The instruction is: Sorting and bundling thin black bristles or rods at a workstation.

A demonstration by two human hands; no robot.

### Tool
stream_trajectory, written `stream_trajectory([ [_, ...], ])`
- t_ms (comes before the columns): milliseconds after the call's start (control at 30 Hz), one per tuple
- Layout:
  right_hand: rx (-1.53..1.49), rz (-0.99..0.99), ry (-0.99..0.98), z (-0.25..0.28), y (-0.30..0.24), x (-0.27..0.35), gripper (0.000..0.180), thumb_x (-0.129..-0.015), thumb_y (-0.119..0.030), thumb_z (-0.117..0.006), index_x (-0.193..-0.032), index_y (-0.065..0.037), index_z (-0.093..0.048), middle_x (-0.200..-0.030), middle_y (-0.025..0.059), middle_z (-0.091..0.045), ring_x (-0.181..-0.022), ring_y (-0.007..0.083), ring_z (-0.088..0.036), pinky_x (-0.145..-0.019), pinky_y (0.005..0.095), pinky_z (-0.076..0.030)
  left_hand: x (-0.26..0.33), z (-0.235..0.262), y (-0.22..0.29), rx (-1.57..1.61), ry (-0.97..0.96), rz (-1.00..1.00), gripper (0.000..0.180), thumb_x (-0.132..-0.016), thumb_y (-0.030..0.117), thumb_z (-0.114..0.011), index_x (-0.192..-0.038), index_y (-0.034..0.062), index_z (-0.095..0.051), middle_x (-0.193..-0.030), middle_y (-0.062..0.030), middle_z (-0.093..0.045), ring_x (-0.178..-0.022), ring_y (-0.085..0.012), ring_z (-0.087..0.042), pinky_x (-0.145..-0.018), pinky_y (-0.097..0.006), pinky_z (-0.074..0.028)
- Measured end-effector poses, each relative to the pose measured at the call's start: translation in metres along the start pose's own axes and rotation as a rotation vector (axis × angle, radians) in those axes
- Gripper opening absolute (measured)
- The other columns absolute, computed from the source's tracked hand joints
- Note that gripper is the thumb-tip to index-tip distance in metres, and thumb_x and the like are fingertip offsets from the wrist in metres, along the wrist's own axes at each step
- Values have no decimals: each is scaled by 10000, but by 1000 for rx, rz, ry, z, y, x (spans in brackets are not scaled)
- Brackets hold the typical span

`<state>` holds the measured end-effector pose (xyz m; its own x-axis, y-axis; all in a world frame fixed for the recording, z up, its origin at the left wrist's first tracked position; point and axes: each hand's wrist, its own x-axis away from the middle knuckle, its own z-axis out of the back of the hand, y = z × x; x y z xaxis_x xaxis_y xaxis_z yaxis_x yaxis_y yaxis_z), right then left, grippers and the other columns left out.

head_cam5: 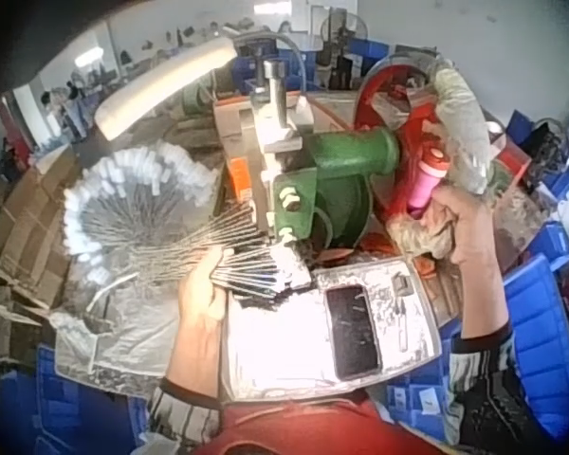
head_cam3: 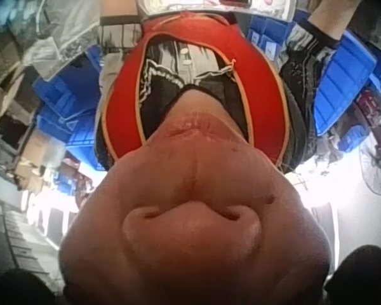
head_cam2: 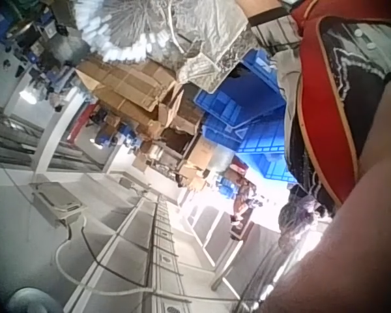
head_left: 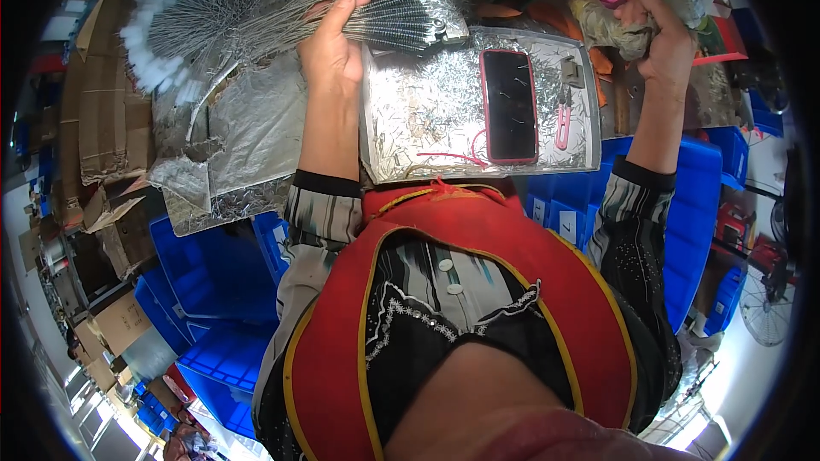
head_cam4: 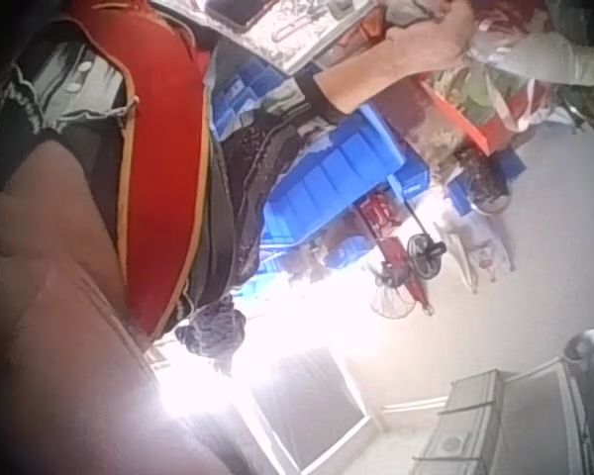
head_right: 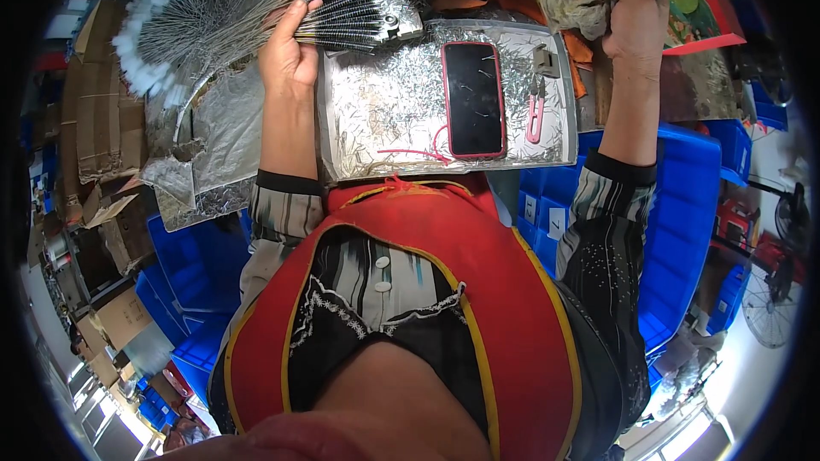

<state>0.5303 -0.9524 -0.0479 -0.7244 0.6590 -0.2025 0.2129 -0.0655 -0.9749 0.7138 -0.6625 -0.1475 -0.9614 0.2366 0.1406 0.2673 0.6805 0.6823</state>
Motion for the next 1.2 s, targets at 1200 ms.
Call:
stream_trajectory([
  [1200, -68, -17, 1, -1, 5, 0, 237, -802, -94, -502, -591, 7, -465, -587, 77, -425, -647, 202, -484, -684, 308, -413, -5, 15, -5, 147, -110, 37, 103, -841, 68, -495, -917, -1, -501, -952, -219, -583, -920, -287, -565, -853, -408, -448],
])
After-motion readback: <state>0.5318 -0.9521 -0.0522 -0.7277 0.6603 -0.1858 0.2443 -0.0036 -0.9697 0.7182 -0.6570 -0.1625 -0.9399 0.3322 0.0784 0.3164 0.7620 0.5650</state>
